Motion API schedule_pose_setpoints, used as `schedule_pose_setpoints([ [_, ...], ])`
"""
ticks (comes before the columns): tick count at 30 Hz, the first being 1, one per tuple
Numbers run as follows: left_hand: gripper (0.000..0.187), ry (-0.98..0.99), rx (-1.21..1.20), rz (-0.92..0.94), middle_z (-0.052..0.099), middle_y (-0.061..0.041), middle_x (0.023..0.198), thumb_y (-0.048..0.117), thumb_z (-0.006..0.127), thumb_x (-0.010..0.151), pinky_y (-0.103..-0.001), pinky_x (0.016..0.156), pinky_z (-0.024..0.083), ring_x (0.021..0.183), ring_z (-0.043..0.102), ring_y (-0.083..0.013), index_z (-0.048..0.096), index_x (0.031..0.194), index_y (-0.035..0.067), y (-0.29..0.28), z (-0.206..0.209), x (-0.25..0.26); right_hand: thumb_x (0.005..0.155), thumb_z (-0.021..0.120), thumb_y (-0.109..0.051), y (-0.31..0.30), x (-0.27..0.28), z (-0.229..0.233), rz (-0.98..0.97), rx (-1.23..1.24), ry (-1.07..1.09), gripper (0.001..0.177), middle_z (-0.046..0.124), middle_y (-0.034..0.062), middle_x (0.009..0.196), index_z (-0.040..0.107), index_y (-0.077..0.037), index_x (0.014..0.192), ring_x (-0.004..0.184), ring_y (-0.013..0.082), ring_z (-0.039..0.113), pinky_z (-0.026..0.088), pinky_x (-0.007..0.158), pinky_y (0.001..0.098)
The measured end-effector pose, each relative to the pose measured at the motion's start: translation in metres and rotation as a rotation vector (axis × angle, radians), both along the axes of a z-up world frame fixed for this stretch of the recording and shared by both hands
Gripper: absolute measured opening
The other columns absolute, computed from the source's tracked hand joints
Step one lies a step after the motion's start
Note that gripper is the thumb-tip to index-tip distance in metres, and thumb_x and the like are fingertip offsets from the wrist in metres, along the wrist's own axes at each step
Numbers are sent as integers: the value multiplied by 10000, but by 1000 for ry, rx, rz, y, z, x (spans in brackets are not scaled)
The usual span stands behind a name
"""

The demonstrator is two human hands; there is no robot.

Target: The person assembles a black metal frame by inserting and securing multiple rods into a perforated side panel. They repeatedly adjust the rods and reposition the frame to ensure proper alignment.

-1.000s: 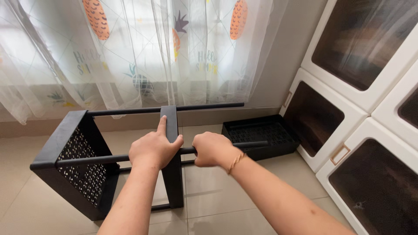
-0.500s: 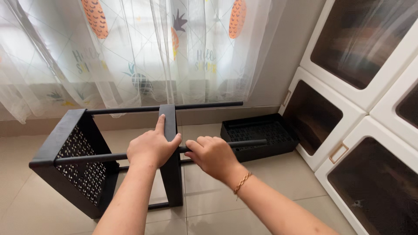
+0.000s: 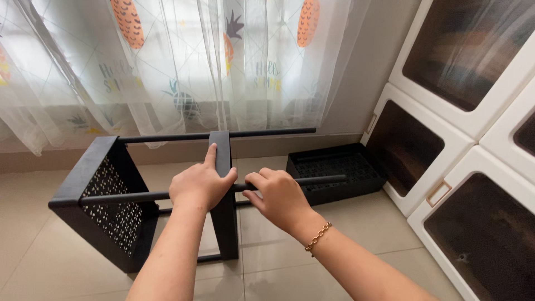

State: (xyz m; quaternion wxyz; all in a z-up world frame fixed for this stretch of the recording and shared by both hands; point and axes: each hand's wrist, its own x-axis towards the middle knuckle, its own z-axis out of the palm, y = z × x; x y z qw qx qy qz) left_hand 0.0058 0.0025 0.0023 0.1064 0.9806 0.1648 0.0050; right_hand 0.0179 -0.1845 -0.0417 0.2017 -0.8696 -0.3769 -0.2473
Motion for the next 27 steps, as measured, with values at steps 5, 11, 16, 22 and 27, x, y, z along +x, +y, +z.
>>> schedule_pose_setpoints([
  [5, 901, 10, 5, -7, 727, -76, 1218, 688, 483, 858, -437, 923, 570, 1125, 700, -273, 192, 1645, 359, 0, 2, 5, 893, 752, -367, -4, 10, 6, 71, 36, 84, 283, 725, 87, 824, 771, -125, 1037, 701, 312, 677, 546, 633, 424],
  [11, 903, 43, 12, -1, 742, -68, 1195, 685, 480, 852, -431, 898, 584, 1110, 711, -266, 178, 1648, 381, 0, 2, -1, 960, 731, -404, 3, 50, 30, 162, -84, 943, 366, 664, 190, 788, 835, -55, 923, 773, 411, 596, 468, 643, 474],
  [16, 894, 24, 11, 4, 745, -60, 1198, 682, 473, 858, -423, 892, 590, 1101, 719, -261, 177, 1649, 388, -4, 7, 1, 922, 689, -435, 1, 15, 5, -26, -52, 208, 340, 743, 84, 906, 747, -158, 1111, 844, 297, 689, 525, 693, 429],
  [22, 884, 9, 27, -8, 728, -66, 1214, 690, 459, 870, -439, 886, 582, 1108, 706, -268, 181, 1642, 362, 0, -1, 1, 928, 682, -420, -2, 4, -17, 57, 19, -191, 336, 693, 61, 788, 718, -110, 1054, 743, 272, 658, 500, 656, 423],
  [27, 895, 28, 7, -1, 733, -57, 1212, 675, 479, 849, -427, 904, 583, 1121, 705, -265, 183, 1641, 385, -1, 4, 4, 977, 702, -435, 2, 51, 21, 207, -20, 792, 404, 575, 33, 643, 792, -48, 908, 574, 190, 526, 376, 505, 380],
])
